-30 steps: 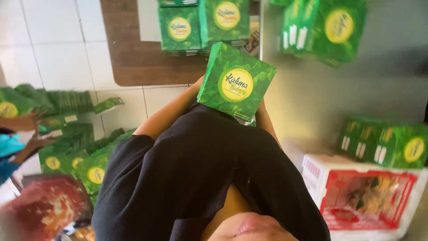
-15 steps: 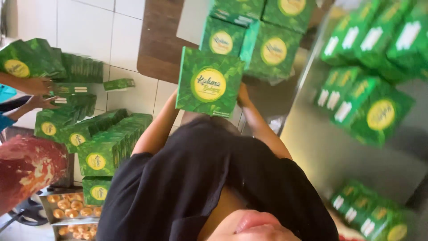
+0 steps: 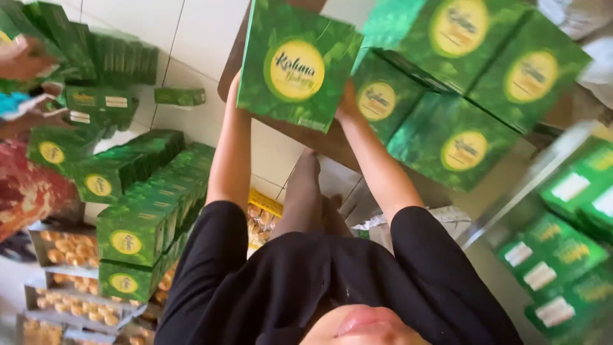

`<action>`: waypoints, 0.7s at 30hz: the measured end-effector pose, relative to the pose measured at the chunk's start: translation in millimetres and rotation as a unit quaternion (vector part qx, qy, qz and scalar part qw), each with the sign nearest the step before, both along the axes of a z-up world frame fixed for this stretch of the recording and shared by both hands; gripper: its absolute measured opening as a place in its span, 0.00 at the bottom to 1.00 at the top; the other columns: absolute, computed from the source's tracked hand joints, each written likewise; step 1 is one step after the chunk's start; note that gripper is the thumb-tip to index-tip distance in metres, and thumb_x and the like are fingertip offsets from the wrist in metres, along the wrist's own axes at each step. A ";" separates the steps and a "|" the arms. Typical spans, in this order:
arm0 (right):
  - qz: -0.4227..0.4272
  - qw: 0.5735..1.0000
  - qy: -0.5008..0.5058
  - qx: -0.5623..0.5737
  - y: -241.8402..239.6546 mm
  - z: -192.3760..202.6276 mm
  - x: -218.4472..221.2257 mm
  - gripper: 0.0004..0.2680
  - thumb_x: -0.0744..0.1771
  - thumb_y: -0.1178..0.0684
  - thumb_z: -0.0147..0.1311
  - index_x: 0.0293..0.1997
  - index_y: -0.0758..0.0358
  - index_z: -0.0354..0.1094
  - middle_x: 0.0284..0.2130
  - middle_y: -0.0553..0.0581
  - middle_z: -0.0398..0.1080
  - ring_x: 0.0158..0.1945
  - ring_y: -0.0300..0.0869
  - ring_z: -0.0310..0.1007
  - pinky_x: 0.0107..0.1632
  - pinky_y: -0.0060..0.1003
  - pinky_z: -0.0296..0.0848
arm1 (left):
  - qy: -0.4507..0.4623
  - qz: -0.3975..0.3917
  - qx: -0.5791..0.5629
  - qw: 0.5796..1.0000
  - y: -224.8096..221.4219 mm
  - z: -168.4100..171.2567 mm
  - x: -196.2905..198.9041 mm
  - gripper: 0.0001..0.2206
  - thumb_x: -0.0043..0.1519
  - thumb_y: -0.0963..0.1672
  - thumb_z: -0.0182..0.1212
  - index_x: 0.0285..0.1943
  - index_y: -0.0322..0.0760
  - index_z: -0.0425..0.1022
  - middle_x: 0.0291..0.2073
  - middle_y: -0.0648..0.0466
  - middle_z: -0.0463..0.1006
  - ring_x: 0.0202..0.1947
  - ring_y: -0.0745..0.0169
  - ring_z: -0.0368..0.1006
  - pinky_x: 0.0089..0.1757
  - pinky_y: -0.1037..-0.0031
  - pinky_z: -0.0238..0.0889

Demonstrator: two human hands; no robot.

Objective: The person assembles cardboard boxes, places wrapped bread rolls inside them, and closes the boxes.

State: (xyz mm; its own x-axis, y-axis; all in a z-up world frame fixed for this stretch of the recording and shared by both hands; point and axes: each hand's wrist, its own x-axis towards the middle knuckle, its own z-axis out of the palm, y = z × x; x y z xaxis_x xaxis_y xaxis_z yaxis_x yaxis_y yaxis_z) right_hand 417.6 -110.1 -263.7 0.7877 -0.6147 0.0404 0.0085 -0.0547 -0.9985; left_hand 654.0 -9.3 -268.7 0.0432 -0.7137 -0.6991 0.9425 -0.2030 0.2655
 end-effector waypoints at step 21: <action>-0.276 0.819 -0.097 0.494 -40.4 -299.0 10.2 0.14 0.69 0.52 0.51 0.61 0.63 0.66 0.50 0.60 0.73 0.48 0.49 0.76 0.47 0.45 0.77 | -0.206 -0.040 0.019 0.978 -35.5 -371.1 29.1 0.18 0.70 0.48 0.56 0.63 0.31 0.75 0.49 0.51 0.82 0.44 0.66 0.77 0.44 0.72 0.73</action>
State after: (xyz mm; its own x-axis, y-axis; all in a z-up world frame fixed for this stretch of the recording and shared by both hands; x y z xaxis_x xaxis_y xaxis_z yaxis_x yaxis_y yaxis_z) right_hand 427.8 -150.5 -562.7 0.4174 -0.6824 -0.6001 0.4176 0.7306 -0.5403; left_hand 683.0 -44.8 -639.7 0.2719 -0.7002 -0.6602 0.7384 -0.2882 0.6097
